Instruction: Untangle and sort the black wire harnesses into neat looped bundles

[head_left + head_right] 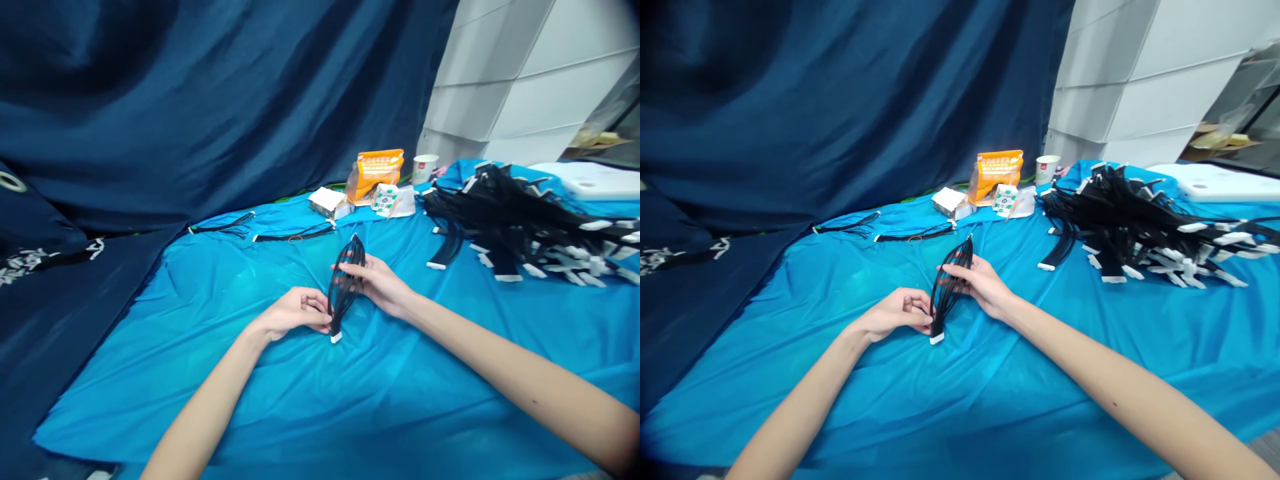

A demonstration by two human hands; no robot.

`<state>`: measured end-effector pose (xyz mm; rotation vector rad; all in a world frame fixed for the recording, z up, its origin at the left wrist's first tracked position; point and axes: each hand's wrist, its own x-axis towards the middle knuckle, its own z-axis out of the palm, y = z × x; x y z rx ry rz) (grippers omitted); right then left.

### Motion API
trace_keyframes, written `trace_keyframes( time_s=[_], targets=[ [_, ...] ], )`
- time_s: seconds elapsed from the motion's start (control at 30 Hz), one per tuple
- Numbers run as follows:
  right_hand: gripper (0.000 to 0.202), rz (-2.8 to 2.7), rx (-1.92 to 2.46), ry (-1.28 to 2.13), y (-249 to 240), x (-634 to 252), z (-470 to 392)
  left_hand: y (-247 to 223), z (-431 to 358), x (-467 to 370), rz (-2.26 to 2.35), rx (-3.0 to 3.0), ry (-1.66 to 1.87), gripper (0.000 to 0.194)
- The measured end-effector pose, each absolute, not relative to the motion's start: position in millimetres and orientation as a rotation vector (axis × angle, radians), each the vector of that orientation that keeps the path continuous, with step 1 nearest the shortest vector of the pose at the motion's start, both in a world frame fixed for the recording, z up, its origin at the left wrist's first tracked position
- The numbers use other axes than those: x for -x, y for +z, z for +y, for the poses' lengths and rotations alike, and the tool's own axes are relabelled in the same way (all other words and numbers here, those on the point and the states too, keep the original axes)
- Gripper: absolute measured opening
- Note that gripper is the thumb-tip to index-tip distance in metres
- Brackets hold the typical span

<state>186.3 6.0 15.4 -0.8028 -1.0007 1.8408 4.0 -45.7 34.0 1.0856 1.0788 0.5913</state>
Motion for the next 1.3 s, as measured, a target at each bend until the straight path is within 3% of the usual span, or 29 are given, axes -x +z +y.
trace_keyframes(
  time_s=[0.13, 1.3],
  targets=[
    [0.029, -1.114, 0.776, 1.981, 16.5, -186.1, -0.1, 32.9, -47.2, -6.8, 0.919, -1.051, 0.576, 0.032],
    [0.032, -1.23, 0.927, 1.754, 16.1, -183.8, -1.2, 27.1, -47.3, -9.6, 1.11, -1.289, 0.321, 0.031]
  ],
)
